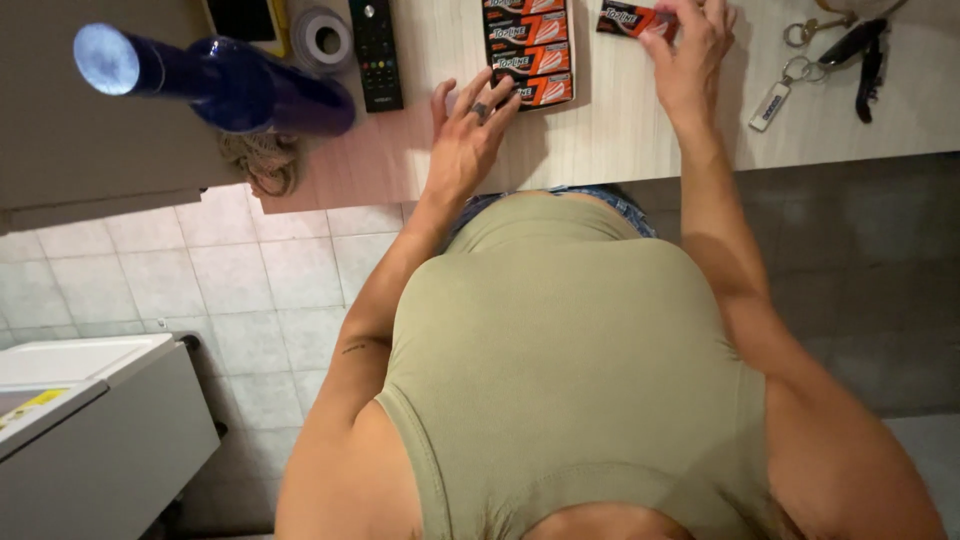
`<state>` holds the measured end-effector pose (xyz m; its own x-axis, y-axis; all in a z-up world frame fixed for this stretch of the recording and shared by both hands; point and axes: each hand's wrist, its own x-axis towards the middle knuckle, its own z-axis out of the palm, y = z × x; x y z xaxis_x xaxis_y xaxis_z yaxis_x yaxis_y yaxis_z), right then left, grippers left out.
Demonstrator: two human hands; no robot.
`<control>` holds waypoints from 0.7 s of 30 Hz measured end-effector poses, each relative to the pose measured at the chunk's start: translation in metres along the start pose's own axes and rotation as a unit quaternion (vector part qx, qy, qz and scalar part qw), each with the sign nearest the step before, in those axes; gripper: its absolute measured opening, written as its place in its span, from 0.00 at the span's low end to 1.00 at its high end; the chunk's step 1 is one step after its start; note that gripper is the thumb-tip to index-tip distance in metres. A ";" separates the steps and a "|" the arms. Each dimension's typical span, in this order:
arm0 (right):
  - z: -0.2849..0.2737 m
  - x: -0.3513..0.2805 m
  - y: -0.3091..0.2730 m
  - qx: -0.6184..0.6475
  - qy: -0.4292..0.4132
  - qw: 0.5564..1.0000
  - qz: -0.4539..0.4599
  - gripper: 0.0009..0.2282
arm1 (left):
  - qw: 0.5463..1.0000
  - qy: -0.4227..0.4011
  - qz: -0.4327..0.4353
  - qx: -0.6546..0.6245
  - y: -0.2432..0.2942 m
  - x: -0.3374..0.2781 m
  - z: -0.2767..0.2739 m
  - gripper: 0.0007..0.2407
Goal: Unpacking small merchandise boxes from a larger container and arranging them neatly on a counter.
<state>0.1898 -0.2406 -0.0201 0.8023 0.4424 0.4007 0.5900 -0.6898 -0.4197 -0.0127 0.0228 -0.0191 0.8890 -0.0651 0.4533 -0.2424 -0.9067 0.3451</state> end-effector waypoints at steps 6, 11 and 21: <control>0.001 0.008 -0.009 0.183 -0.004 0.981 0.066 0.09 | 0.999 -0.006 0.032 0.018 -0.013 0.000 0.011 0.15; 0.018 0.016 -0.067 0.343 -0.083 0.921 0.164 0.11 | 0.995 0.020 -0.012 -0.092 -0.011 -0.012 0.010 0.24; 0.030 0.012 -0.087 0.188 -0.099 0.975 -0.061 0.08 | 0.998 -0.023 -0.050 -0.030 -0.006 0.002 0.009 0.25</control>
<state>0.1510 -0.1580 -0.0037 0.7041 0.6357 0.3166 0.6436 -0.3828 -0.6628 -0.0063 0.0242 -0.0279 0.9266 0.0044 0.3761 -0.1731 -0.8827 0.4368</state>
